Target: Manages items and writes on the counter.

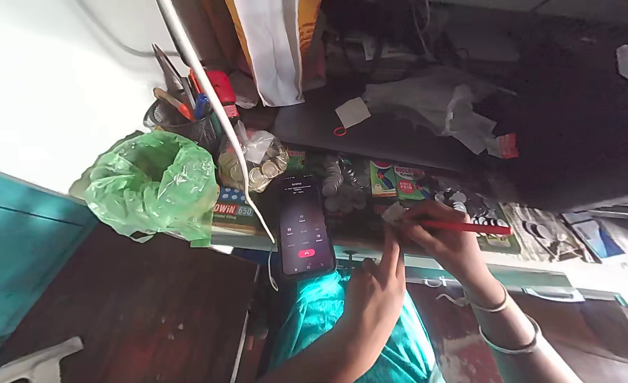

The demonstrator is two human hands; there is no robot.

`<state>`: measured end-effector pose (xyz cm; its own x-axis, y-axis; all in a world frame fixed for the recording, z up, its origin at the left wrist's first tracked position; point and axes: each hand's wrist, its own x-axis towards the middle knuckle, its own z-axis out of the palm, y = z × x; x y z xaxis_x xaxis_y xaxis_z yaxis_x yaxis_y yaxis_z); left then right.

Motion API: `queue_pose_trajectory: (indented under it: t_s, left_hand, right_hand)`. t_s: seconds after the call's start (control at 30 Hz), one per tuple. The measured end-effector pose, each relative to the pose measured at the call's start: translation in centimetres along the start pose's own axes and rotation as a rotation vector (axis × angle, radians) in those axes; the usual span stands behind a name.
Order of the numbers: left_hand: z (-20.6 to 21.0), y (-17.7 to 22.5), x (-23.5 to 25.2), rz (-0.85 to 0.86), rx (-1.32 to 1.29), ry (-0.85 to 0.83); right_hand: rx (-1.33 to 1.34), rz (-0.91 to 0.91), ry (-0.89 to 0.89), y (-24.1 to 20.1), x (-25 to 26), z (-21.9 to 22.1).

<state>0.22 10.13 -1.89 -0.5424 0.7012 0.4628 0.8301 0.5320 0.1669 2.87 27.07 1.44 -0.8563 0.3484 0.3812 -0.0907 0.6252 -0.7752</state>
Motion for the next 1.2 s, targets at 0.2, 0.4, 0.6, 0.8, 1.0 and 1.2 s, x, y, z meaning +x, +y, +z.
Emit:
queue_pose_trajectory:
  t_s: [0.2, 0.4, 0.6, 0.8, 1.0, 1.2]
  left_hand:
    - [0.09, 0.04, -0.11, -0.015, -0.017, 0.012]
    - [0.23, 0.05, -0.13, -0.014, -0.013, 0.019]
    - [0.25, 0.02, -0.19, -0.008, -0.002, 0.023]
    - [0.12, -0.02, -0.09, -0.005, -0.006, 0.022]
    - [0.05, -0.09, -0.07, 0.0, -0.008, 0.022]
    - [0.33, -0.02, -0.15, -0.009, -0.012, 0.036]
  right_hand:
    - [-0.008, -0.007, 0.017, 0.05, 0.02, 0.1]
    - [-0.034, -0.014, 0.034, 0.14, -0.04, 0.14]
    - [-0.066, -0.016, 0.045, 0.16, -0.09, 0.19]
    - [-0.074, -0.017, 0.072, 0.09, -0.16, 0.23]
    - [-0.045, -0.019, 0.1, 0.24, -0.21, 0.13]
    - [-0.03, -0.004, 0.115, 0.14, -0.19, 0.23]
